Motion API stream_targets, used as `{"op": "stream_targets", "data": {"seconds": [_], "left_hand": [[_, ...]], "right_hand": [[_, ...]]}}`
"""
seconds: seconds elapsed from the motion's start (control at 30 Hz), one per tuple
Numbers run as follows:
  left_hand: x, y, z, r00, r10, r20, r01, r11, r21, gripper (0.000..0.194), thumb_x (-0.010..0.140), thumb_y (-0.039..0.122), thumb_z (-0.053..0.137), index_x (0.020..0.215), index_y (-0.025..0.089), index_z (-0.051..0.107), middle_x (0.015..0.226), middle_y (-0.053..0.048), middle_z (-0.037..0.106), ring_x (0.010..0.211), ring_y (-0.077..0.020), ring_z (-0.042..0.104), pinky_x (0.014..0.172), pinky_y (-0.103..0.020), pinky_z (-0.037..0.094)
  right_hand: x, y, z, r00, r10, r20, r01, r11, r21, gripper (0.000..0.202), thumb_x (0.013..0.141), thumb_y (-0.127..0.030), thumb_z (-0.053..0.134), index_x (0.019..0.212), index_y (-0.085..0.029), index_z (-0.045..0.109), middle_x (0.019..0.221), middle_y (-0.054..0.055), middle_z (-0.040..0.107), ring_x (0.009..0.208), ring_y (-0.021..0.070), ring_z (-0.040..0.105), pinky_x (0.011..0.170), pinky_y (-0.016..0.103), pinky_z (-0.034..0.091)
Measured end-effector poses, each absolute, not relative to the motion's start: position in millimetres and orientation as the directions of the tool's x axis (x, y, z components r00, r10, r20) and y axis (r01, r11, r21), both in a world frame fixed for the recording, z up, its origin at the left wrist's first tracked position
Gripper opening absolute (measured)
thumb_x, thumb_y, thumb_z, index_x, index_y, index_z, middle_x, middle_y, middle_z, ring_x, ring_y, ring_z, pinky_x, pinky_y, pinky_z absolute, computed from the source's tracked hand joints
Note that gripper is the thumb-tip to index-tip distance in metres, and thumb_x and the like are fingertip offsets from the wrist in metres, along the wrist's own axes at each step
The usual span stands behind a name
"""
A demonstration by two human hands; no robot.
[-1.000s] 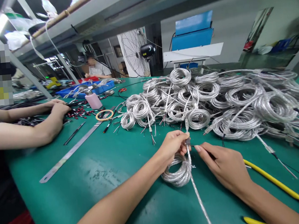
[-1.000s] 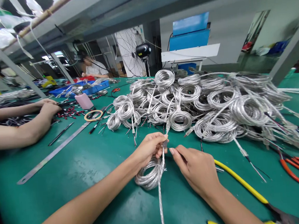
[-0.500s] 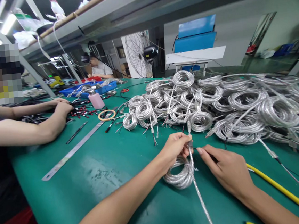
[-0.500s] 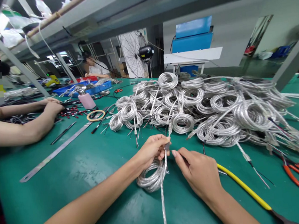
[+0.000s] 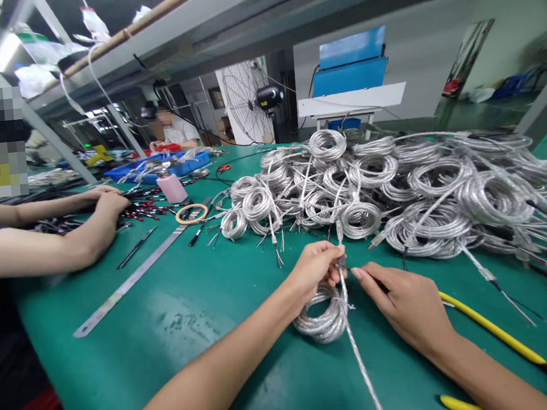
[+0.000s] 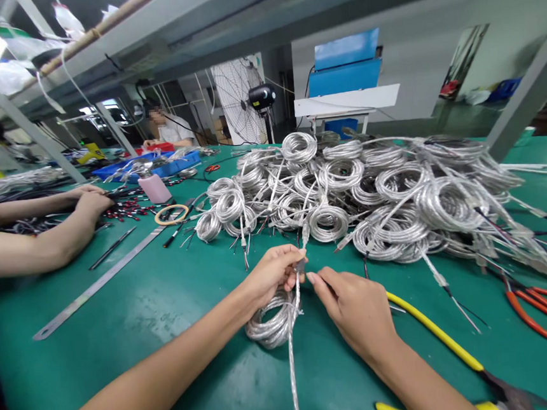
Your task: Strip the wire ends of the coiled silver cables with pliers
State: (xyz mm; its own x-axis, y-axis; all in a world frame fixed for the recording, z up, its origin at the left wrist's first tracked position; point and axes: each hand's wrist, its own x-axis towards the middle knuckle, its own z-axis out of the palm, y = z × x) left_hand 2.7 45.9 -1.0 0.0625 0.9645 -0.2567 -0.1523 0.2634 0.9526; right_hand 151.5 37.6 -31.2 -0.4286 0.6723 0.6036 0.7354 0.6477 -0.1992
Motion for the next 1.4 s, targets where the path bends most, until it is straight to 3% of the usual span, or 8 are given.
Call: {"op": "stream_targets", "data": {"seconds": [0.4, 0.8, 1.1, 1.4], "left_hand": [[3.2, 46.0, -1.8, 0.062, 0.967, -0.247, -0.147, 0.253, 0.956, 0.019, 0.077, 0.024, 0.052, 0.061, 0.015, 0.047, 0.039, 0.003, 0.051, 0.027, -0.0028, 0.037, 0.029, -0.011, 0.027], [3.2, 45.6, -1.7, 0.070, 0.967, -0.246, -0.156, 0.254, 0.955, 0.019, 0.078, 0.019, 0.049, 0.060, 0.015, 0.046, 0.040, 0.002, 0.052, 0.027, -0.0034, 0.037, 0.028, -0.011, 0.027], [2.7, 46.9, -1.3, 0.038, 0.965, -0.258, -0.198, 0.260, 0.945, 0.021, 0.079, 0.018, 0.048, 0.059, 0.015, 0.045, 0.037, 0.004, 0.048, 0.026, -0.0026, 0.036, 0.028, -0.011, 0.026], [2.9, 47.1, -1.9, 0.039, 0.965, -0.261, -0.213, 0.263, 0.941, 0.022, 0.079, 0.018, 0.049, 0.058, 0.015, 0.046, 0.036, 0.006, 0.043, 0.026, -0.0028, 0.036, 0.027, -0.011, 0.026]], "right_hand": [[150.1, 38.8, -33.3, -0.434, 0.671, 0.601, 0.727, 0.655, -0.205, 0.050, 0.092, -0.044, 0.023, 0.060, -0.019, 0.052, 0.046, -0.002, 0.051, 0.039, 0.0098, 0.047, 0.043, 0.023, 0.019], [151.1, 38.4, -33.2, -0.450, 0.721, 0.527, 0.698, 0.652, -0.296, 0.046, 0.092, -0.044, 0.025, 0.061, -0.019, 0.049, 0.047, -0.003, 0.049, 0.041, 0.0099, 0.046, 0.045, 0.023, 0.021], [150.1, 31.7, -26.7, -0.377, 0.734, 0.565, 0.641, 0.647, -0.413, 0.037, 0.088, -0.043, 0.037, 0.072, -0.020, 0.060, 0.053, -0.002, 0.051, 0.050, 0.0106, 0.046, 0.050, 0.021, 0.026], [150.1, 35.0, -31.4, -0.374, 0.715, 0.591, 0.647, 0.657, -0.386, 0.034, 0.086, -0.045, 0.040, 0.074, -0.021, 0.062, 0.054, -0.002, 0.052, 0.050, 0.0112, 0.047, 0.049, 0.022, 0.026]]}}
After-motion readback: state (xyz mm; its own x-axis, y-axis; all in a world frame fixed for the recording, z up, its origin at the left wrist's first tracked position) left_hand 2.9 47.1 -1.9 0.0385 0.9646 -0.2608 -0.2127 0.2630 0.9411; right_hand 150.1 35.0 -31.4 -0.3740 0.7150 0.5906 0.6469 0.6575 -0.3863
